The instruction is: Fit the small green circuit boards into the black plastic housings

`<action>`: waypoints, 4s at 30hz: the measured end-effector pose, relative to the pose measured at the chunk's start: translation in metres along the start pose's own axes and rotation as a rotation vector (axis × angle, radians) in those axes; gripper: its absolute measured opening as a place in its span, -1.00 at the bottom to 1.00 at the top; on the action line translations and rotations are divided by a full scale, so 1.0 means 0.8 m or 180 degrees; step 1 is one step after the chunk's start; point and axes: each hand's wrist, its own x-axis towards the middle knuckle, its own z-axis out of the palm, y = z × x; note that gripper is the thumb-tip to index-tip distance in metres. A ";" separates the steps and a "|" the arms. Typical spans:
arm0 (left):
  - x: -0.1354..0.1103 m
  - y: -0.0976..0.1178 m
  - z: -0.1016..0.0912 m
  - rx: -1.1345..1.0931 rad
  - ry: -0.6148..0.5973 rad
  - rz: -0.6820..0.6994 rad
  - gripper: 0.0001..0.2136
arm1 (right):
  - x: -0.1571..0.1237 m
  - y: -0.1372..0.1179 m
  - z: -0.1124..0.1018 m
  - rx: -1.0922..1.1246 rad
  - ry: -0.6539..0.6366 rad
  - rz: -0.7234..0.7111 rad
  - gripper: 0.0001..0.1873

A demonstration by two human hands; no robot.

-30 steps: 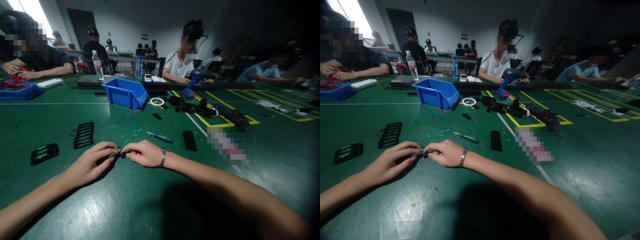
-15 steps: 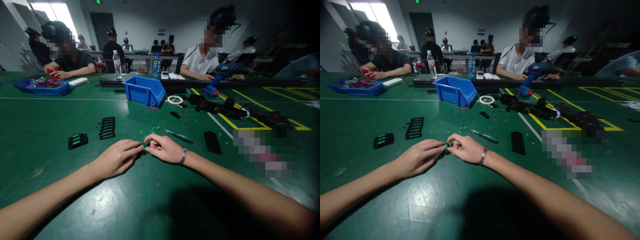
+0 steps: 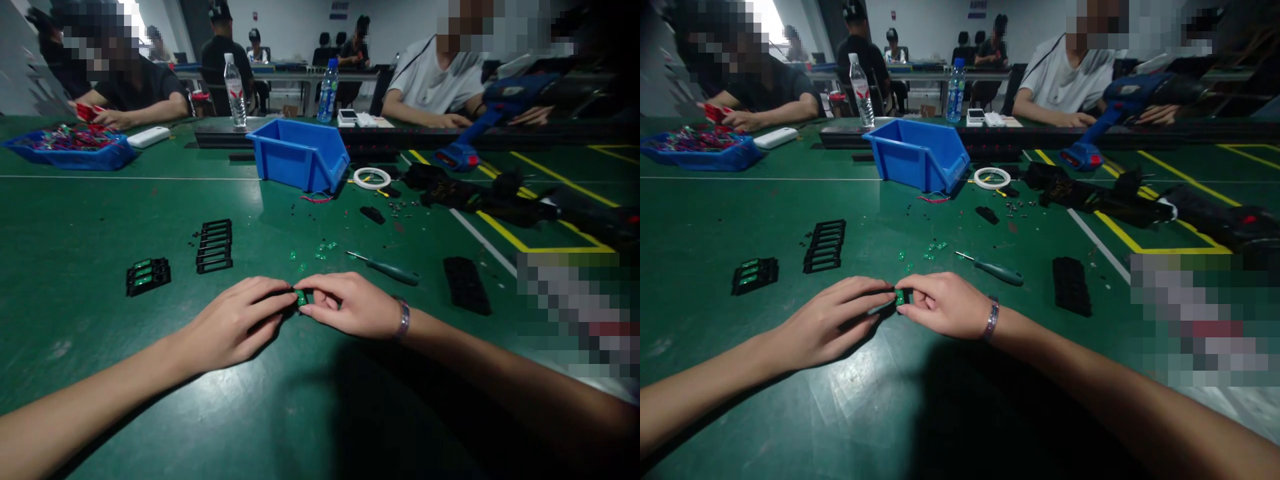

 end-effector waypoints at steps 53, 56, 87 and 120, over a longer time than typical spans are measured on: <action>0.001 0.001 -0.007 -0.0077 -0.0203 0.0137 -0.58 | 0.002 -0.009 -0.004 -0.0182 0.0023 0.0315 -0.80; 0.001 0.001 -0.007 -0.0062 -0.0214 0.0116 -0.59 | -0.001 -0.006 -0.003 -0.0229 0.0074 0.0143 -0.78; -0.001 0.006 -0.003 0.0298 -0.0198 0.0340 -0.58 | -0.011 0.000 0.002 -0.0413 -0.0058 -0.0329 -0.77; -0.001 0.008 -0.003 0.0067 -0.0192 0.0214 -0.62 | -0.009 0.000 -0.002 -0.0283 -0.0136 -0.0357 -0.76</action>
